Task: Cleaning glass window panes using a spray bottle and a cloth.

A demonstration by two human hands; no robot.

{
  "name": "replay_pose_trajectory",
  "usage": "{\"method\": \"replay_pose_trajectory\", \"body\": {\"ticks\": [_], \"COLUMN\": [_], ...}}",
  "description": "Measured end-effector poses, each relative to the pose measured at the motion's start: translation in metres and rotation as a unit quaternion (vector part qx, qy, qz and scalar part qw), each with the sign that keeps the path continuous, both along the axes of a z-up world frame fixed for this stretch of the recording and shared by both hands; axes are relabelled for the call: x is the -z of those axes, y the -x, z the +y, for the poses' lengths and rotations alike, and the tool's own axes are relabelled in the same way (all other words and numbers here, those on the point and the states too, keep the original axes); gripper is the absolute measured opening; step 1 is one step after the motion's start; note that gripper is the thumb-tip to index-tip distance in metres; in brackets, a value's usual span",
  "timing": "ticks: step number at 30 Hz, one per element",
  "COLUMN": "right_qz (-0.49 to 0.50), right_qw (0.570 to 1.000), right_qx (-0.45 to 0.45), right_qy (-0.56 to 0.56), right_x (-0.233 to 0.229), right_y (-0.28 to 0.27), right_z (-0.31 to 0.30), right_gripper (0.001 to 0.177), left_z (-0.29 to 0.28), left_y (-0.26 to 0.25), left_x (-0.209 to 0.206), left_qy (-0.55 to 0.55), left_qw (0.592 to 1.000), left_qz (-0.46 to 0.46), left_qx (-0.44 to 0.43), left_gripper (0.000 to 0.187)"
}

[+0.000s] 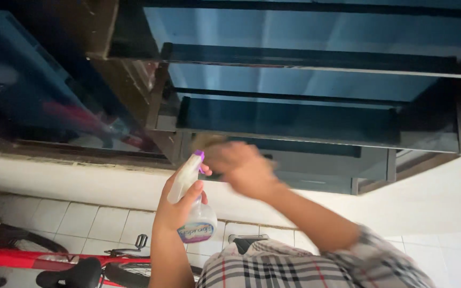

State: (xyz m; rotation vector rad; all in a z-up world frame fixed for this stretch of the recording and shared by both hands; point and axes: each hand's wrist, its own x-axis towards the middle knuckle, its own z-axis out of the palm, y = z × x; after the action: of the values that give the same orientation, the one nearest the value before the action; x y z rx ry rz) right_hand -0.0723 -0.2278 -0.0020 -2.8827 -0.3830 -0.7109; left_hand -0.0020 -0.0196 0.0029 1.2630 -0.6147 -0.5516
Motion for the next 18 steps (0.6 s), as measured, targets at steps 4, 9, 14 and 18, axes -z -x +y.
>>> {"method": "replay_pose_trajectory", "body": {"ticks": [4,9,14,18], "right_qz": [0.182,0.065,0.088,-0.090], "right_qw": [0.951,0.887,0.963,0.994], "right_qx": [0.246,0.445,0.256,0.031], "right_qy": [-0.048,-0.104,0.000,-0.048], "right_x": [-0.042,0.026,-0.010,-0.019], "right_y": [0.069,0.090,-0.007,-0.044], "right_z": [-0.078,-0.146,-0.034,0.014], "right_gripper": [0.049,0.022,0.026,0.067], "left_z": [-0.008,-0.001,-0.007,-0.025], "left_y": [-0.007,-0.004,0.013,0.024], "left_x": [0.007,0.007,-0.010,-0.028], "left_qy": [-0.031,-0.027,-0.060,-0.041], "left_qw": [0.999,0.999,0.996,0.993], "left_qz": [-0.027,-0.029,-0.046,-0.063], "left_qx": [0.007,0.006,0.048,0.091], "left_gripper": [0.044,0.044,0.044,0.053]}}
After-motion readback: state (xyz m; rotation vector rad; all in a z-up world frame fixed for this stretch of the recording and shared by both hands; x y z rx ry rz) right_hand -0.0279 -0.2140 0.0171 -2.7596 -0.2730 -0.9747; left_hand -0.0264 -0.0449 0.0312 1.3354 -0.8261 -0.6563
